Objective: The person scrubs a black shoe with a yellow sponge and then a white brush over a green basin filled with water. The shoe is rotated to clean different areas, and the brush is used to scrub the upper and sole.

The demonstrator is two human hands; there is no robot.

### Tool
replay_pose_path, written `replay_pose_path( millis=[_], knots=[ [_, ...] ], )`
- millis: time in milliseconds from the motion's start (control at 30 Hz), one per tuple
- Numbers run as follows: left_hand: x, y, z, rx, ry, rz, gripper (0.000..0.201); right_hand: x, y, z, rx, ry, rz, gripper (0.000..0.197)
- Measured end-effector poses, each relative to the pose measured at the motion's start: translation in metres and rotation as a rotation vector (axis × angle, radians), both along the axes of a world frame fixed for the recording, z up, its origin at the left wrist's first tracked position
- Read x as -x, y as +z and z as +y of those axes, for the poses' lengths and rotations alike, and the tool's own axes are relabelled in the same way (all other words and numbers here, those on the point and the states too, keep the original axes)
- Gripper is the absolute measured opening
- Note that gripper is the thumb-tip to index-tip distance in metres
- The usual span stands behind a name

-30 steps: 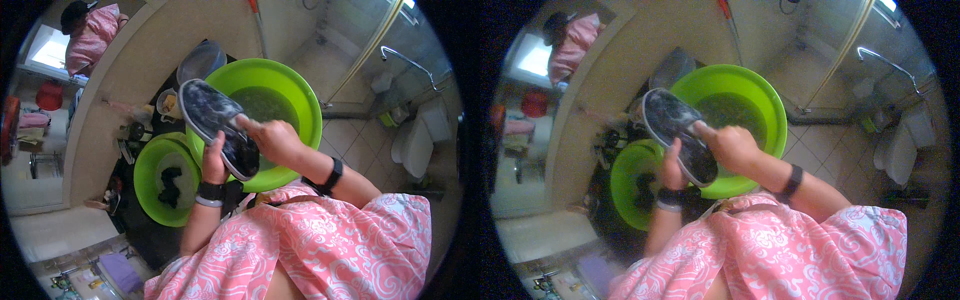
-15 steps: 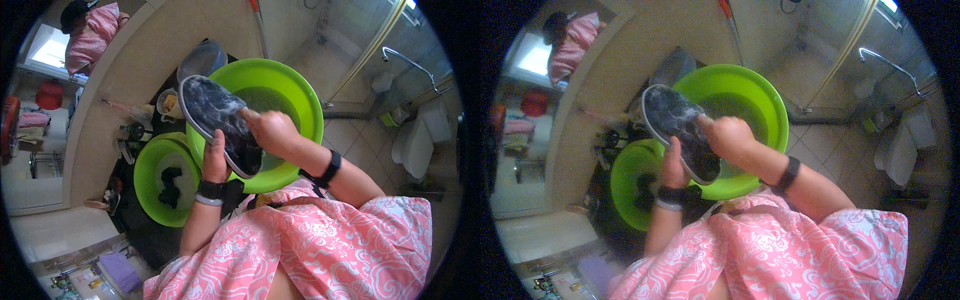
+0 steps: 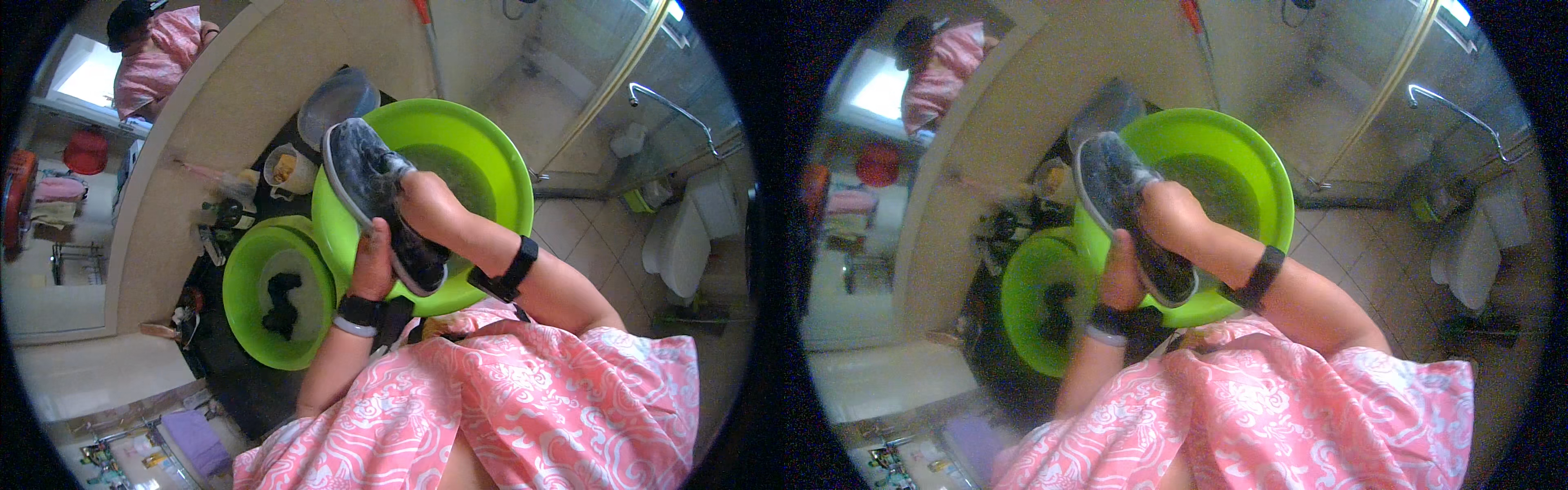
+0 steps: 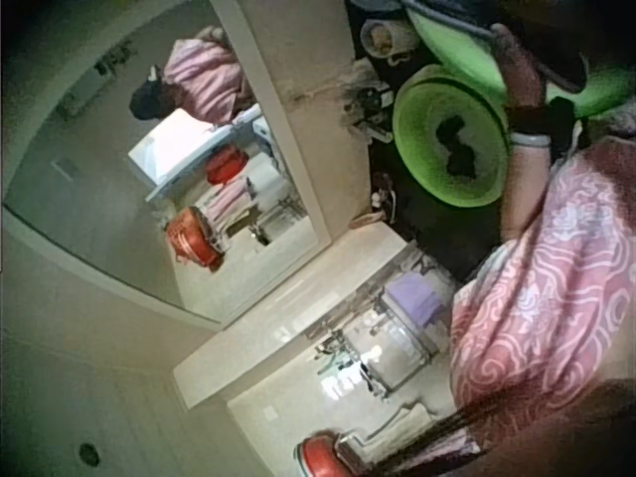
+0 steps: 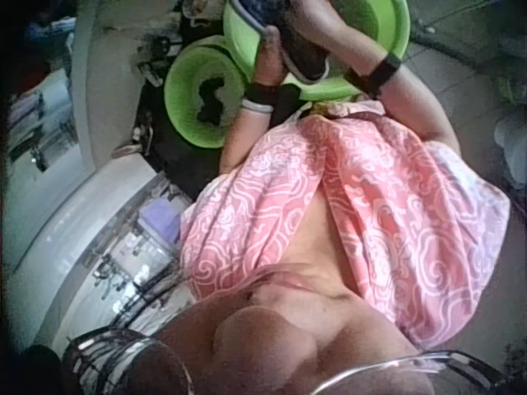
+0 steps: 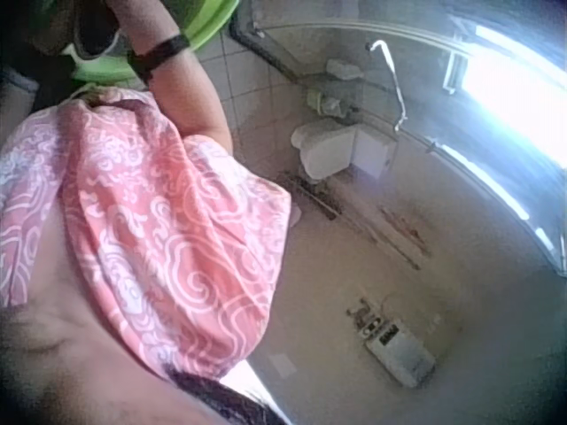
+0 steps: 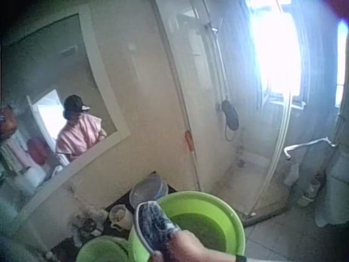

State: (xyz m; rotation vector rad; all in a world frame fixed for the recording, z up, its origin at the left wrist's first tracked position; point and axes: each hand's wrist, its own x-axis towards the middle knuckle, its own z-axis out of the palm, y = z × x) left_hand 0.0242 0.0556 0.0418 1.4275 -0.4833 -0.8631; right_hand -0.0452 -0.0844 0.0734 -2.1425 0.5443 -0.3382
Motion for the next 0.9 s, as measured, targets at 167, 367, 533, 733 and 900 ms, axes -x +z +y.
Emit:
replay_pose_path(
  millis=[167, 367, 533, 733, 900],
  knots=[
    [-0.001, 0.000, 0.005, 0.115, 0.008, 0.152, 0.078, -0.015, -0.010, 0.001, -0.217, 0.110, -0.089, 0.028],
    [-0.025, -0.002, 0.009, 0.147, 0.054, 0.245, 0.090, 0.036, 0.021, 0.011, -0.517, 0.352, -0.086, 0.048],
    [-0.007, -0.009, 0.005, 0.218, -0.141, 0.307, 0.079, 0.006, 0.018, 0.010, -1.179, -0.078, -0.259, 0.035],
    [-0.020, 0.000, 0.004, 0.000, -0.002, -0.073, 0.076, 0.010, 0.015, 0.001, -0.446, 0.264, -0.156, 0.030],
    [-0.029, 0.003, 0.008, -0.062, 0.009, -0.140, 0.077, 0.033, 0.024, -0.001, -0.392, 0.404, -0.099, 0.027]
  ],
)
